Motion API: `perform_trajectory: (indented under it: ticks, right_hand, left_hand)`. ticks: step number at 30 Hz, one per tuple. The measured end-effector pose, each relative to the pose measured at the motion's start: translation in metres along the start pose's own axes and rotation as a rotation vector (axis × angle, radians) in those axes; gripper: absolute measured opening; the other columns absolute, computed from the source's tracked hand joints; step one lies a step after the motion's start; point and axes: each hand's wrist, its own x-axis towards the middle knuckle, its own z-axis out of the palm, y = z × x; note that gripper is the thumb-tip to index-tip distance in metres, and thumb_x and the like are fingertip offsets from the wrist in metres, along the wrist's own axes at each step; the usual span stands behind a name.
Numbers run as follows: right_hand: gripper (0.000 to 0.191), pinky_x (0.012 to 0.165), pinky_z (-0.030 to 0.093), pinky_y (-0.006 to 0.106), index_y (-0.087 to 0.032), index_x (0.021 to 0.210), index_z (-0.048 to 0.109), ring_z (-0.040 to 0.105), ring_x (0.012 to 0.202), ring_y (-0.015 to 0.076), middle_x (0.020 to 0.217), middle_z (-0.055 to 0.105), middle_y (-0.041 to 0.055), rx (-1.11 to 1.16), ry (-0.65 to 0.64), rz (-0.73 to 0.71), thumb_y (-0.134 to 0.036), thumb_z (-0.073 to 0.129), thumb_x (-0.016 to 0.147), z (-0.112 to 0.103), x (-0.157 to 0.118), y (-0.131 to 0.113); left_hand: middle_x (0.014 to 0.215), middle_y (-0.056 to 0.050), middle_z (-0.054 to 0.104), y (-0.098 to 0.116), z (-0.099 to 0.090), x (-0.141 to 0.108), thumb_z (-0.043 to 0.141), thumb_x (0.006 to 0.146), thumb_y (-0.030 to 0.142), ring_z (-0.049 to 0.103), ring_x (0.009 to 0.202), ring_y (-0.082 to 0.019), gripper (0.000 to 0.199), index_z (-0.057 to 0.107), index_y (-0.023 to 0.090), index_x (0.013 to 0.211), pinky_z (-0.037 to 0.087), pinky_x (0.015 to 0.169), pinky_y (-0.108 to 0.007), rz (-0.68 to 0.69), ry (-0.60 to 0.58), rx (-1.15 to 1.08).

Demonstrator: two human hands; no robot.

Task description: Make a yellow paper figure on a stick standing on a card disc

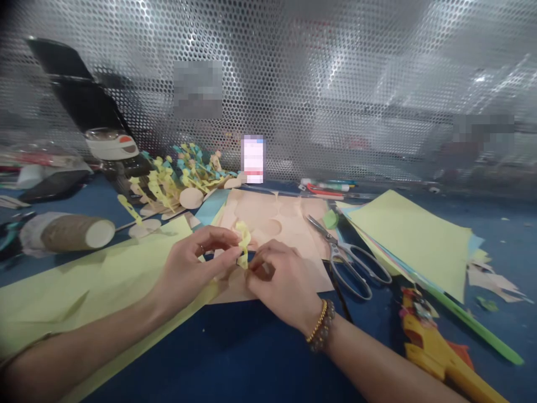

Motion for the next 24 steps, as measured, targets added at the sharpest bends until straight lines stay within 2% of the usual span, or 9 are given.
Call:
perform_trajectory:
  ticks: [2,6,12,17,21,24]
  right_hand:
    - [0.009,0.071,0.047,0.031,-0.021,0.069,0.065,0.060,0.077,0.0168,0.082,0.064,0.0014,-0.004,-0.009,0.002,-0.014,0.061,0.073,0.0005,-0.0002,0.0000]
    - [0.010,0.068,0.046,0.030,-0.021,0.066,0.064,0.059,0.076,0.0167,0.082,0.063,0.0013,-0.005,-0.021,0.008,-0.013,0.061,0.071,0.0005,-0.0002,-0.0017]
    - [0.013,0.068,0.045,0.029,-0.021,0.064,0.061,0.059,0.075,0.0152,0.080,0.063,0.0001,0.006,-0.037,-0.006,-0.009,0.059,0.070,-0.0005,0.0005,-0.0031]
    - [0.012,0.065,0.045,0.028,-0.020,0.066,0.062,0.058,0.071,0.0138,0.080,0.063,-0.0002,0.025,-0.062,-0.001,-0.010,0.060,0.070,0.0002,0.0000,-0.0016]
    - [0.012,0.060,0.044,0.026,-0.020,0.065,0.062,0.057,0.064,0.0121,0.079,0.062,-0.0005,0.041,-0.084,0.010,-0.009,0.060,0.069,0.0009,-0.0001,0.0005]
    - [0.013,0.059,0.044,0.026,-0.020,0.064,0.061,0.056,0.065,0.0126,0.077,0.061,-0.0006,0.041,-0.086,0.014,-0.007,0.060,0.065,0.0010,0.0005,0.0010]
  left_hand:
    - [0.089,0.002,0.067,-0.0008,0.0003,-0.0002,0.068,0.076,0.030,0.063,0.075,-0.012,0.011,0.065,0.024,0.085,0.049,0.066,-0.021,-0.001,-0.006,0.013]
    - [0.082,0.003,0.068,-0.0012,0.0005,-0.0001,0.067,0.077,0.029,0.063,0.077,-0.013,0.006,0.068,0.025,0.081,0.049,0.072,-0.024,0.011,0.009,0.039]
    - [0.083,0.001,0.069,-0.0002,-0.0011,-0.0006,0.064,0.078,0.026,0.063,0.078,-0.015,0.006,0.067,0.024,0.082,0.048,0.070,-0.026,0.018,-0.002,0.042]
    - [0.084,0.000,0.067,0.0026,-0.0020,-0.0004,0.062,0.078,0.021,0.062,0.079,-0.014,0.003,0.065,0.021,0.079,0.048,0.074,-0.026,0.028,-0.046,-0.043]
    - [0.079,-0.001,0.064,0.0026,-0.0019,0.0010,0.063,0.077,0.021,0.060,0.073,-0.014,0.002,0.062,0.019,0.076,0.048,0.065,-0.024,-0.040,-0.104,-0.196]
    - [0.076,0.001,0.061,0.0019,-0.0018,0.0018,0.063,0.078,0.025,0.055,0.059,-0.010,0.007,0.060,0.019,0.078,0.043,0.053,-0.022,-0.120,-0.156,-0.309]
